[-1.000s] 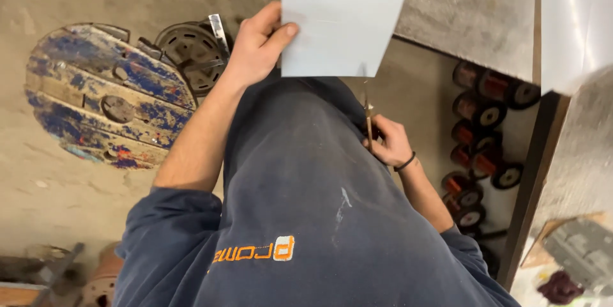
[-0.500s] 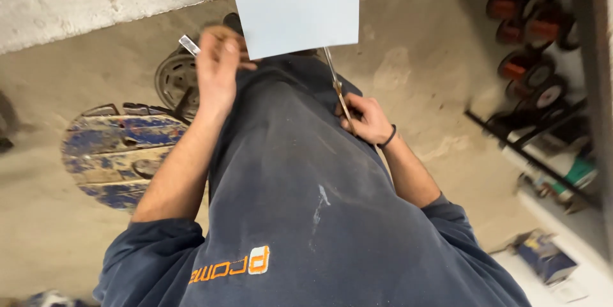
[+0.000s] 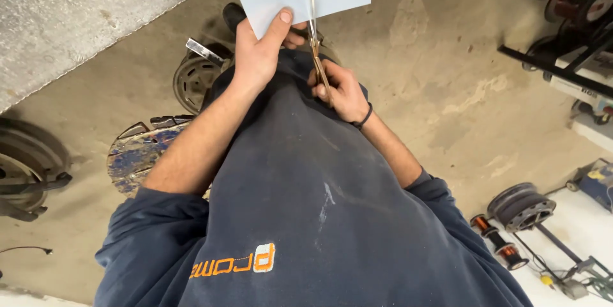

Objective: Cutting, measuring, and marking insulation sheets for insertion into an electric motor housing.

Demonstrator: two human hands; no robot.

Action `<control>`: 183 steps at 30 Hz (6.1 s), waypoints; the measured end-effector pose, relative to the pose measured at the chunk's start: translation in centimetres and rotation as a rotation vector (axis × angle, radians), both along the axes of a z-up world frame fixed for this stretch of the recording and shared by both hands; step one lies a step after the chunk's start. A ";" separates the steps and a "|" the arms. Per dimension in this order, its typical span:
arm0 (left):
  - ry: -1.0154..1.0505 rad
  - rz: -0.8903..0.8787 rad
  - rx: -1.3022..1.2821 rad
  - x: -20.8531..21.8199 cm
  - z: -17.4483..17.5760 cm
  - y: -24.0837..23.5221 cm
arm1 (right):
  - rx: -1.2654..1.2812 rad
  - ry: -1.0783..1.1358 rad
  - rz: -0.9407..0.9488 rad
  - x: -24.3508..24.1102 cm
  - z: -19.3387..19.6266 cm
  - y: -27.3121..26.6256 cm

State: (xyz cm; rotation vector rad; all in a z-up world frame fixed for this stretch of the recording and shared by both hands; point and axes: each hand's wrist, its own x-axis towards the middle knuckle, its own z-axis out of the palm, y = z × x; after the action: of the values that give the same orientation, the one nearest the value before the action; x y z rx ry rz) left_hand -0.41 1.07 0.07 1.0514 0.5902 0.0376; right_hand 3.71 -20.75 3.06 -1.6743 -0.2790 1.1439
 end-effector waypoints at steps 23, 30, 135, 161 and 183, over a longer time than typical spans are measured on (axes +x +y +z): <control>-0.044 -0.093 0.051 -2.2 -0.4 0.7 | 0.055 -0.020 0.000 -2.8 -1.3 0.1; -0.042 -0.069 0.015 -2.4 -0.6 0.3 | 0.053 -0.019 0.004 -2.8 -1.5 -0.2; 0.086 -0.298 -0.073 -6.2 1.2 -1.9 | 0.163 0.150 -0.203 -4.8 -5.0 -2.6; 0.134 -0.358 -0.077 -7.1 1.9 -1.9 | 0.119 0.110 -0.225 -4.3 -3.6 -0.9; -0.141 -0.328 0.537 -0.7 8.1 7.5 | 0.049 -0.222 0.019 -3.5 0.8 0.1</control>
State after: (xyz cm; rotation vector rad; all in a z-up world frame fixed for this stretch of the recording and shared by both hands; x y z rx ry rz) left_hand -1.07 8.58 8.14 1.6433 0.2741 -0.0185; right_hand 0.25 -20.67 3.83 -1.7601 -0.4598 0.9581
